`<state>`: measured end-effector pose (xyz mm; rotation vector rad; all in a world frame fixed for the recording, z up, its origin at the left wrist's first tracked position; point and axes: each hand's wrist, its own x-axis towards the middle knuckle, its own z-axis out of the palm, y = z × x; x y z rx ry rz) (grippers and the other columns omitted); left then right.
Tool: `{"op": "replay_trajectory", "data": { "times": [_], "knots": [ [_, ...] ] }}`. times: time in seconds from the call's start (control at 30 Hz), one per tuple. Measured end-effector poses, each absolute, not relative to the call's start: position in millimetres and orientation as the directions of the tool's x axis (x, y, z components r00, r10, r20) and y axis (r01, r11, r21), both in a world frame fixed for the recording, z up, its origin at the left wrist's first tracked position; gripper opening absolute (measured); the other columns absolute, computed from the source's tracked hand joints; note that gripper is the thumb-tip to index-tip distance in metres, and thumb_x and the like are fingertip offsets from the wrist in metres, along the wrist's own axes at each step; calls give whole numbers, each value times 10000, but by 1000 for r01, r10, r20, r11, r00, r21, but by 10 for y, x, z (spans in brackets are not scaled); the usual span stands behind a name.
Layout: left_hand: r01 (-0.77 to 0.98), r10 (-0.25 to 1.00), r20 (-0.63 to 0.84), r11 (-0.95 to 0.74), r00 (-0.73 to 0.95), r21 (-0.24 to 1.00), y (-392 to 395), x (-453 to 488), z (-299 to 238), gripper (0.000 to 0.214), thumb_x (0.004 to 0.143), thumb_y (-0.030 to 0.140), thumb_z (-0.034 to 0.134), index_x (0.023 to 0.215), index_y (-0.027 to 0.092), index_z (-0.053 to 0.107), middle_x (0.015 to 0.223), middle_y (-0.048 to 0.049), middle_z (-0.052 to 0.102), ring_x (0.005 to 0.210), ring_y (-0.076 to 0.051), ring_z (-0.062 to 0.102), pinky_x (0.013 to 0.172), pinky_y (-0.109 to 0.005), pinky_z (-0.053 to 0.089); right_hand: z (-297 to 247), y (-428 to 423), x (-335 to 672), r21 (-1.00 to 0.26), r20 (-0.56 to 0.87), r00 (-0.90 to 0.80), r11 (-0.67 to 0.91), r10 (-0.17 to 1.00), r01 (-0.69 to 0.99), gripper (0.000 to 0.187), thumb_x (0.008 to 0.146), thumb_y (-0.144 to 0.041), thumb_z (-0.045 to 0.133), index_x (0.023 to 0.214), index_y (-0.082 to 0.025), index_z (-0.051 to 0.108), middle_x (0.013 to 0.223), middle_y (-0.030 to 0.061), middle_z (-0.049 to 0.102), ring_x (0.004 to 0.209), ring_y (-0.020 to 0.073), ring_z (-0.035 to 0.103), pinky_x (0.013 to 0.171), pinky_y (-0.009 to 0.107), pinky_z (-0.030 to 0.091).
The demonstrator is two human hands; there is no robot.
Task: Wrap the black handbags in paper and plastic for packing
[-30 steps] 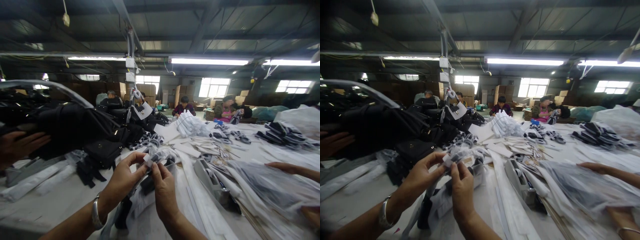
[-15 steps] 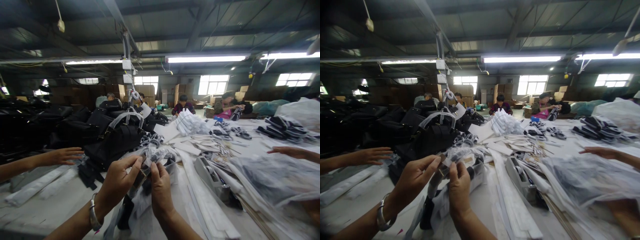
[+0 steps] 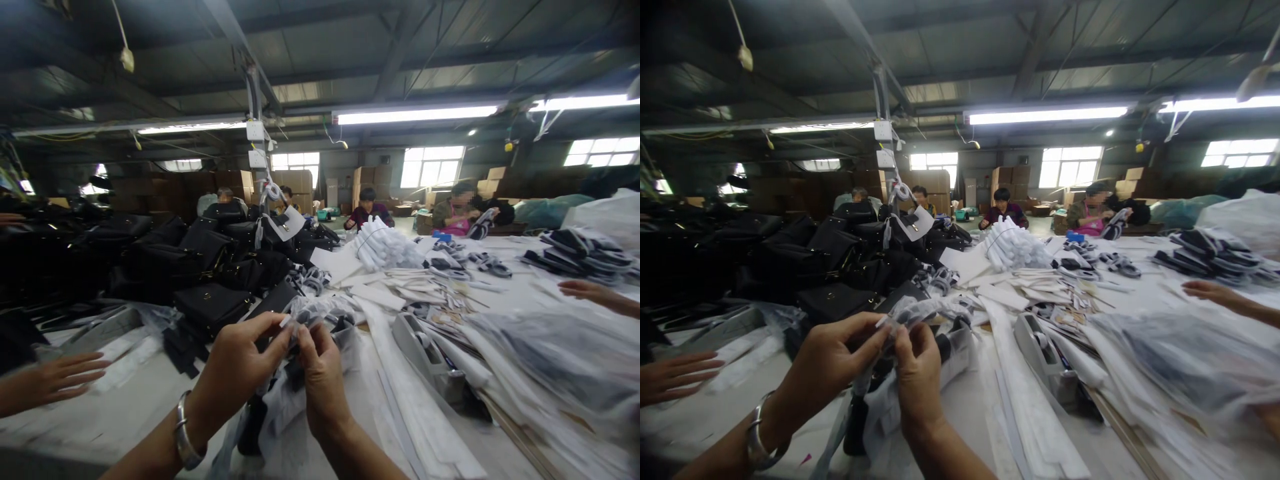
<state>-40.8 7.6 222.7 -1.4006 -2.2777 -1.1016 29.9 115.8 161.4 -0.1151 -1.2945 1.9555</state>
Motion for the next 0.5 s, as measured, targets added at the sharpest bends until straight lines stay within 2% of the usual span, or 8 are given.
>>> {"op": "replay_trajectory", "data": {
  "times": [0.1, 0.17, 0.27, 0.33, 0.4, 0.5],
  "knots": [
    [815, 665, 521, 244, -535, 525, 58, -419, 2245, 235, 914, 420, 557, 1008, 271, 712, 892, 50, 752, 804, -133, 704, 713, -200, 491, 1633, 1170, 307, -815, 306, -703, -205, 642, -542, 226, 868, -408, 648, 934, -192, 662, 887, 8, 654, 846, 162, 578, 801, 273, 466],
    [799, 681, 493, 234, -542, 555, 43, -451, 2252, 261, 921, 428, 548, 1049, 273, 714, 933, 45, 758, 834, -132, 706, 733, -192, 501, 1637, 1188, 311, -819, 289, -714, -220, 638, -529, 237, 854, -411, 668, 927, -185, 671, 821, -4, 627, 752, 137, 547, 728, 255, 458],
    [825, 686, 510, 244, -519, 510, 38, -494, 2223, 276, 933, 416, 534, 1083, 267, 712, 989, 26, 765, 856, -138, 715, 745, -193, 521, 1631, 1217, 315, -824, 278, -746, -249, 605, -509, 251, 853, -412, 678, 945, -179, 672, 760, -24, 577, 640, 98, 461, 613, 221, 406],
    [891, 650, 611, 295, -452, 346, 56, -493, 2172, 278, 944, 380, 517, 1087, 243, 712, 1011, -3, 767, 865, -167, 724, 751, -226, 540, 1628, 1225, 311, -823, 276, -757, -261, 593, -505, 253, 850, -412, 684, 924, -170, 667, 740, -28, 555, 628, 92, 439, 596, 213, 392],
    [919, 602, 730, 383, -323, 90, 87, -458, 2110, 295, 958, 323, 482, 1087, 191, 712, 1020, -57, 767, 877, -213, 729, 763, -283, 560, 1629, 1223, 294, -817, 277, -744, -258, 608, -515, 259, 842, -417, 689, 882, -163, 657, 723, -28, 541, 633, 98, 443, 603, 217, 402],
    [844, 612, 775, 492, -159, -215, 140, -354, 2033, 314, 955, 200, 438, 1105, 111, 699, 1038, -137, 756, 882, -253, 732, 778, -344, 582, 1630, 1209, 253, -807, 288, -720, -245, 631, -537, 265, 840, -424, 684, 815, -167, 623, 698, -32, 520, 625, 103, 443, 597, 221, 410]
  ]
}}
